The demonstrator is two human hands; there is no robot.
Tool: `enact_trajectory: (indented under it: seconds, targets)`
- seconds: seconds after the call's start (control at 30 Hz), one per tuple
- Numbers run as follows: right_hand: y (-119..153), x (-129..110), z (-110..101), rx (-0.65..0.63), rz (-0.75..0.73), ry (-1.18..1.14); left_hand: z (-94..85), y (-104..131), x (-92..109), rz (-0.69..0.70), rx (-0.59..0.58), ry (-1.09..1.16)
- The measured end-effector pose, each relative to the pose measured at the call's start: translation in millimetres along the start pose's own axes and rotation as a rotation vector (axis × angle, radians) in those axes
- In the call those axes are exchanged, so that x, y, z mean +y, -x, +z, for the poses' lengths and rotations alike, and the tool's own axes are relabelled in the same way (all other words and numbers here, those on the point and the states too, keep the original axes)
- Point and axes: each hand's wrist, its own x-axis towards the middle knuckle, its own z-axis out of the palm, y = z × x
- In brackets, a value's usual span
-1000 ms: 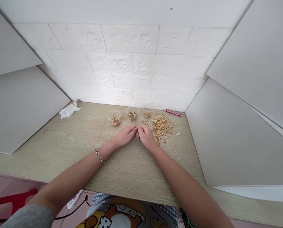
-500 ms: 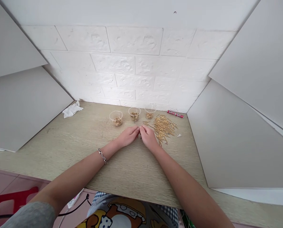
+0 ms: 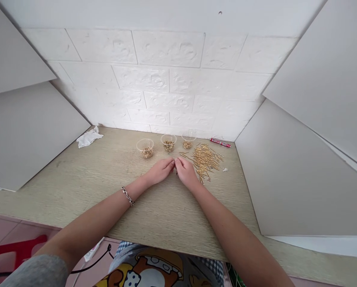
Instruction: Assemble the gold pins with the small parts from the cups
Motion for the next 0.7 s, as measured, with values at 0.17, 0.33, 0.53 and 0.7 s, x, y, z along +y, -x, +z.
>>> enact_trajectory:
  seconds: [0.17, 0.33, 0.53, 0.7]
  targets:
    - [0.5, -2.3, -0.1, 0.019, -0.015, 0.027, -0.3, -0.7, -0.3, 0.018, 0.002, 0.027]
    - [1.1, -3.0, 0.6, 0.033, -0.013, 0.023, -1.1, -1.3, 1.2, 0.011, 0.010, 0.049]
    - [2.0, -4.6, 1.4, 0.063, -0.026, 0.045, -2.3, -1.5, 2.6, 0.002, 0.022, 0.031]
    - [2.6, -5.9, 0.8, 0.063, -0.022, 0.066, -3.0, -1.9, 3.7, 0.001, 0.038, 0.040]
